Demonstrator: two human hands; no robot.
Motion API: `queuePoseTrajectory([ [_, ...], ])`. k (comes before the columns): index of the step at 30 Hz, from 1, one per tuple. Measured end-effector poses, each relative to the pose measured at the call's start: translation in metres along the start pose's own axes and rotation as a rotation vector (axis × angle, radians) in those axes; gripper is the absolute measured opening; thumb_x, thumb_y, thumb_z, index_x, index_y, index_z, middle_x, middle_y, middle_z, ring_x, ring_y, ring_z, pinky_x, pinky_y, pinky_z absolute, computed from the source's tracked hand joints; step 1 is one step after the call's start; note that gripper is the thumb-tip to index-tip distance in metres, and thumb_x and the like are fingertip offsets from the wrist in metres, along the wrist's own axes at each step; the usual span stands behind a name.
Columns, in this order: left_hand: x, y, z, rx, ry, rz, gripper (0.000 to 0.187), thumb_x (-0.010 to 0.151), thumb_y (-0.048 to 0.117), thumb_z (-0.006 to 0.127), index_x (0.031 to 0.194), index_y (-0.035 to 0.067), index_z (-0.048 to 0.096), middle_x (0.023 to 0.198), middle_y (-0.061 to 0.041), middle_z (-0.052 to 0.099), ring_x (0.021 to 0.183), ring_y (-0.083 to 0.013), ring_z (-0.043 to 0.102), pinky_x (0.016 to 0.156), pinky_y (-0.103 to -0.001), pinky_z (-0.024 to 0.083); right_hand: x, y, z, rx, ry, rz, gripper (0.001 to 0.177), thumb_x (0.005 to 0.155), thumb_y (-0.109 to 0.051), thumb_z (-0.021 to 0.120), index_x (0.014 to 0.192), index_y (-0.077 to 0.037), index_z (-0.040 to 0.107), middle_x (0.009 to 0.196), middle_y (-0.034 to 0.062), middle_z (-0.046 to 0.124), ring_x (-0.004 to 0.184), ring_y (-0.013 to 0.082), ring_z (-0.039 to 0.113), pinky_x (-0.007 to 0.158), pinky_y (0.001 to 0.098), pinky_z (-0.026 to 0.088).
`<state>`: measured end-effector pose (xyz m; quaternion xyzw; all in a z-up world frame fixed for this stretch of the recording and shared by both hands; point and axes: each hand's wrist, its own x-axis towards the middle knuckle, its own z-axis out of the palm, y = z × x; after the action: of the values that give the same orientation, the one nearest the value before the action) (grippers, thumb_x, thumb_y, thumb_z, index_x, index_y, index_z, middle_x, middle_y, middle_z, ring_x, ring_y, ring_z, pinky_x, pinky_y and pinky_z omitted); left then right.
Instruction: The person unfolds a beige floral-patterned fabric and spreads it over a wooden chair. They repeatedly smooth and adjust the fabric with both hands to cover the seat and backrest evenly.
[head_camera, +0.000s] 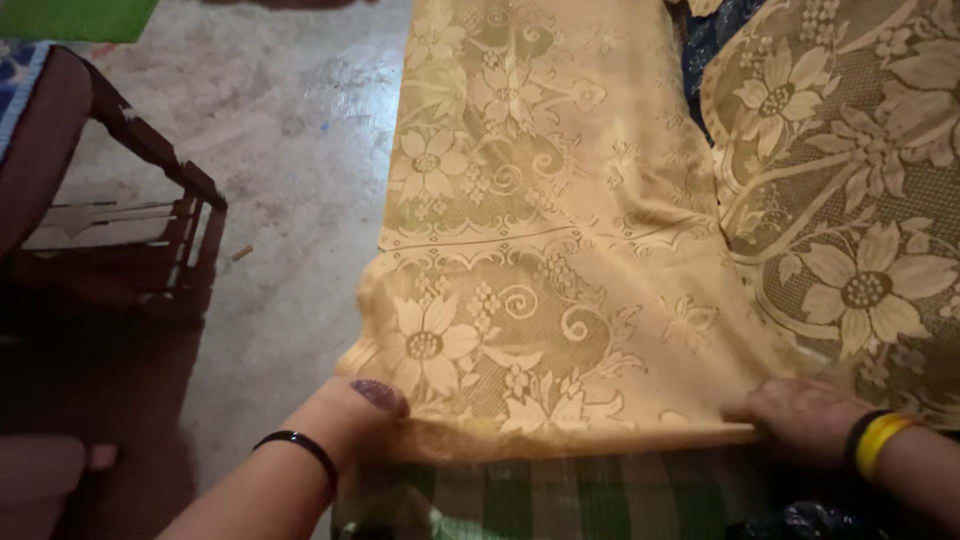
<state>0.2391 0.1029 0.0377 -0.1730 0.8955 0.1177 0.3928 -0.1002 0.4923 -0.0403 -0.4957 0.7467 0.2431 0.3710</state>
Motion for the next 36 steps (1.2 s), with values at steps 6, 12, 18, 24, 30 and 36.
queuePoseTrajectory([
  [6,-0.022,0.019,0.000,0.057,-0.301,-0.182,0.066,0.079,0.052,0.072,0.126,0.008,0.057,0.126,-0.016,0.065,0.118,-0.0322,0.063,0.098,-0.038,0.052,0.028,-0.004,0.045,0.000,0.001,-0.087,0.026,0.096,-0.029,0.057,0.121,-0.033,0.062,0.125,0.0021,0.063,0.126,0.0228,0.058,0.110,0.0379,0.045],
  [12,-0.023,0.019,0.000,-0.087,-0.507,-0.221,0.091,0.076,0.068,0.073,0.142,0.008,0.052,0.143,-0.018,0.060,0.130,-0.0319,0.058,0.105,-0.035,0.048,0.010,-0.036,0.041,0.030,-0.316,0.034,0.031,0.094,-0.033,0.062,0.125,-0.036,0.065,0.132,0.0074,0.059,0.130,0.0269,0.056,0.112,0.0391,0.045],
  [18,0.004,-0.012,0.021,-0.802,-0.535,-0.553,0.086,0.082,0.074,0.060,0.146,0.018,0.048,0.141,-0.021,0.065,0.128,-0.0353,0.062,0.102,-0.044,0.049,0.011,-0.030,0.049,-0.018,-0.046,0.165,0.064,0.086,-0.052,0.068,0.141,-0.031,0.046,0.131,0.0073,0.060,0.127,0.0246,0.061,0.110,0.0368,0.048],
  [24,0.036,-0.068,0.104,-0.809,-0.106,-0.642,0.070,0.084,0.058,0.069,0.133,0.010,0.054,0.125,-0.023,0.068,0.110,-0.0344,0.063,0.089,-0.047,0.052,0.051,-0.004,0.111,-0.287,0.386,-0.169,0.074,0.084,-0.010,0.047,0.154,-0.017,0.028,0.134,0.0254,0.056,0.116,0.0334,0.064,0.090,0.0408,0.049],
  [30,0.060,-0.088,0.198,-1.521,0.204,-0.729,0.053,0.094,0.031,0.073,0.116,-0.017,0.076,0.095,-0.021,0.075,0.073,-0.0268,0.059,0.062,-0.040,0.048,0.029,-0.010,0.084,0.107,0.080,-0.073,0.053,0.088,-0.017,0.053,0.140,-0.028,0.046,0.111,0.0031,0.065,0.112,0.0221,0.064,0.100,0.0362,0.050],
  [36,0.017,-0.102,0.126,-1.901,0.256,-0.417,0.044,0.089,0.028,0.070,0.122,-0.002,0.065,0.106,-0.018,0.073,0.078,-0.0232,0.065,0.066,-0.039,0.056,0.008,-0.015,0.040,0.118,-0.230,0.048,0.019,0.086,-0.027,0.066,0.105,-0.025,0.065,0.109,0.0019,0.064,0.117,0.0228,0.059,0.102,0.0348,0.050],
])
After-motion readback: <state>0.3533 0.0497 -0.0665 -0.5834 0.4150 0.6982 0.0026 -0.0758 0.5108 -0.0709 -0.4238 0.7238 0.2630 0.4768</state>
